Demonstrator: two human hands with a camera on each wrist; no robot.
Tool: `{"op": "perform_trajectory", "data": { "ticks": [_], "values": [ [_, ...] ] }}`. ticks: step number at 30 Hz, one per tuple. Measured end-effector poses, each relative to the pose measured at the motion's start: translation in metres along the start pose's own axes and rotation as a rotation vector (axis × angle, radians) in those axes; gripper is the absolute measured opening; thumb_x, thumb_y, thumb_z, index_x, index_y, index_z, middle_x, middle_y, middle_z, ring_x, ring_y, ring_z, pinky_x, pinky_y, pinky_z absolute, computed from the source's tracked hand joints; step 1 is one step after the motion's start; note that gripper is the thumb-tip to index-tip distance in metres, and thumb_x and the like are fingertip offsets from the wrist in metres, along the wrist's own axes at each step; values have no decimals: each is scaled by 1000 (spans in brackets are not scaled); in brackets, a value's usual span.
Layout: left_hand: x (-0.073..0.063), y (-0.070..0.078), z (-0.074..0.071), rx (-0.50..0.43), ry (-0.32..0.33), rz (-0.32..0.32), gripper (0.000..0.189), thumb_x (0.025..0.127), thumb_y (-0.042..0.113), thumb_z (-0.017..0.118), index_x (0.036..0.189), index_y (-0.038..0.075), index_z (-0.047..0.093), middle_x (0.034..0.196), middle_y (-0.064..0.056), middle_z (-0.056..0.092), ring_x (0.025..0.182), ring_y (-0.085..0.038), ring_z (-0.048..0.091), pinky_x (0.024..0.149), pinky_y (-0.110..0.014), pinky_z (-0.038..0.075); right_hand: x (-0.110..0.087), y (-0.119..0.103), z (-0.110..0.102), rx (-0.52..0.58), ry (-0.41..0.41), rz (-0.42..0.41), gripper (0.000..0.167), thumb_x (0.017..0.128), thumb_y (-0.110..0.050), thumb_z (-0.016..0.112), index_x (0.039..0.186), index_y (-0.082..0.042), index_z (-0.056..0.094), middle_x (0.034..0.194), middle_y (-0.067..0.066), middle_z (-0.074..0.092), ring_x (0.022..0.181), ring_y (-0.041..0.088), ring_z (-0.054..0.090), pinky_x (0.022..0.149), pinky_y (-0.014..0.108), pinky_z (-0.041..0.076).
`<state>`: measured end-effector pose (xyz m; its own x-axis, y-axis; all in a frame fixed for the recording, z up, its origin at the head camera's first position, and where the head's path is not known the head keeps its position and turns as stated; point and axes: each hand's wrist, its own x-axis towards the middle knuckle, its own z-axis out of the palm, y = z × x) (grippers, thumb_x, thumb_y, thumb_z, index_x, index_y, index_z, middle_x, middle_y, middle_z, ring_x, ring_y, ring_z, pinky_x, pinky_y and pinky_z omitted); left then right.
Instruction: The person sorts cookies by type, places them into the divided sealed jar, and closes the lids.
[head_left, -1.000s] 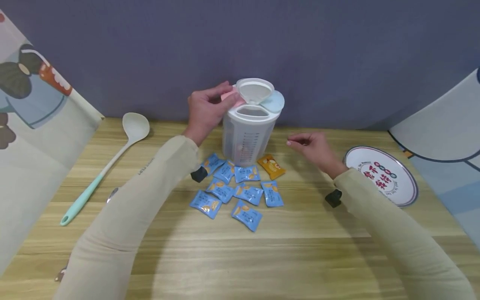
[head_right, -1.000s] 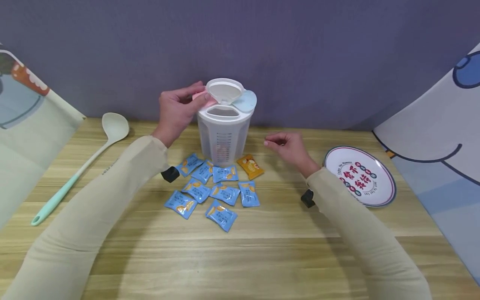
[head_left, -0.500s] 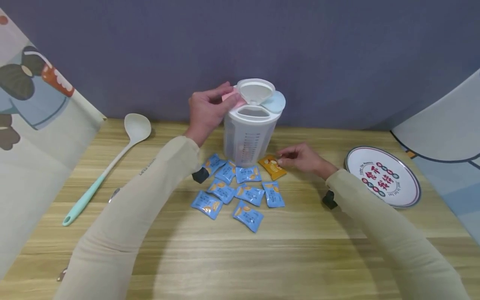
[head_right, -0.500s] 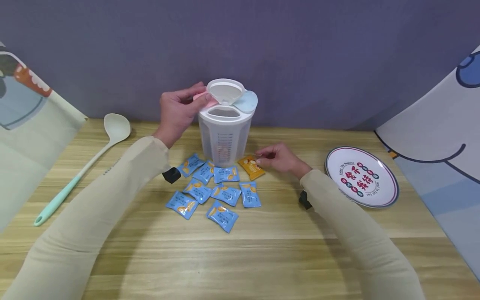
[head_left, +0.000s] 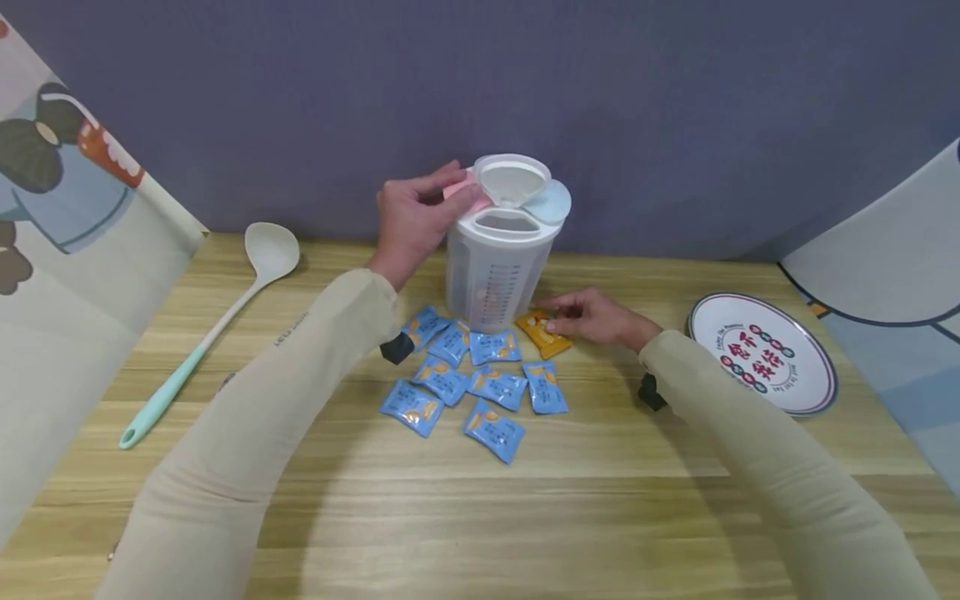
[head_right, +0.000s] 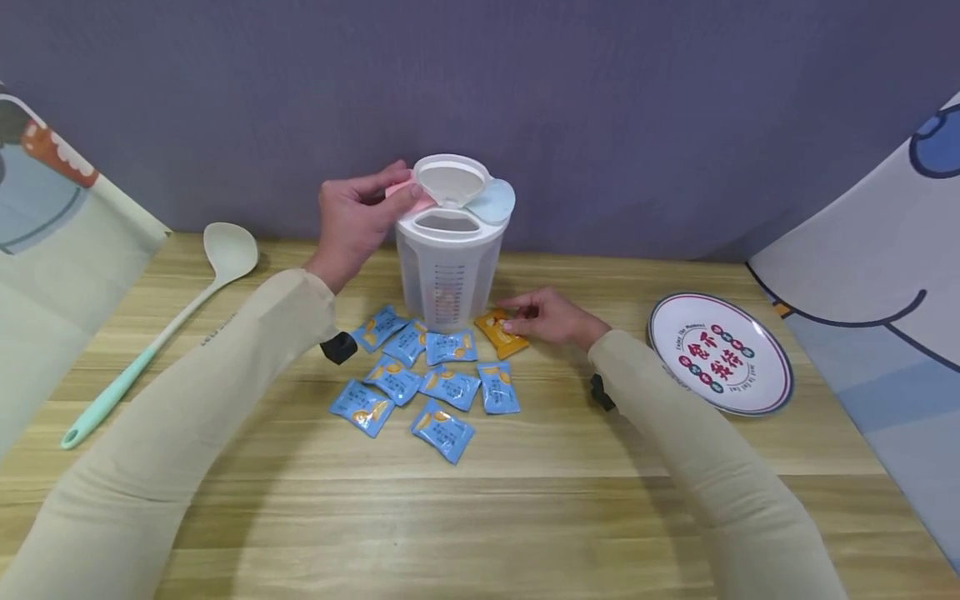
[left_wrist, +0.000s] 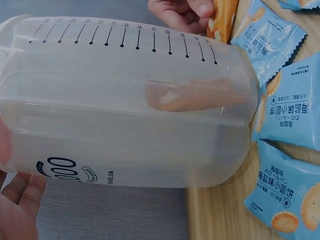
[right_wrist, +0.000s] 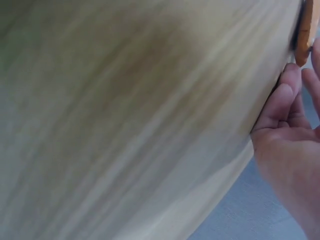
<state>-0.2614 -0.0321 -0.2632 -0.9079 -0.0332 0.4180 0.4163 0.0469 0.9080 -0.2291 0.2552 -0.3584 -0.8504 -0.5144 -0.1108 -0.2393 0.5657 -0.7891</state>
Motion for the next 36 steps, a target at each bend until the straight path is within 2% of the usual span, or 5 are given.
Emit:
{"op": "perform_trajectory", "data": {
  "ticks": [3,10,19,25,36],
  "values": [
    [1,1,-1,3,-1,0,34,73,24,84,101,8,74,115,-4,66,104,-9,62,84,-22,51,2,5,-1,6,-13,9,42,87,-12,70,124,4,59,104,15,67,77,18,53,66,25,46],
    [1,4,-2,20,2,-16,34,72,26,84,101,10,74,115,-3,66,104,-9,62,84,-22,51,4,6,-1,-3,-19,-5,39,85,-11,73,119,5,62,80,9,66,68,17,53,58,24,45],
    [1,4,-4,17,15,-23,34,72,26,84,100,9,74,113,-2,67,103,-9,63,84,-21,51,3,5,1,-26,22,-23,29,82,-9,75,106,6,68,80,8,65,70,19,54,61,25,47],
    [1,0,-2,29,15,-21,34,72,27,85,99,10,75,112,-1,67,102,-8,63,83,-21,51,-5,9,0,-18,98,14,20,83,-9,74,99,4,71,88,9,69,75,19,59,65,25,50],
    [-1,-2,-1,22,16,-16,35,72,26,84,101,9,74,112,-2,67,103,-7,62,84,-21,50,-35,10,-12,-4,310,60,25,86,-19,72,100,2,71,93,11,69,79,16,63,66,26,54]
  ]
}}
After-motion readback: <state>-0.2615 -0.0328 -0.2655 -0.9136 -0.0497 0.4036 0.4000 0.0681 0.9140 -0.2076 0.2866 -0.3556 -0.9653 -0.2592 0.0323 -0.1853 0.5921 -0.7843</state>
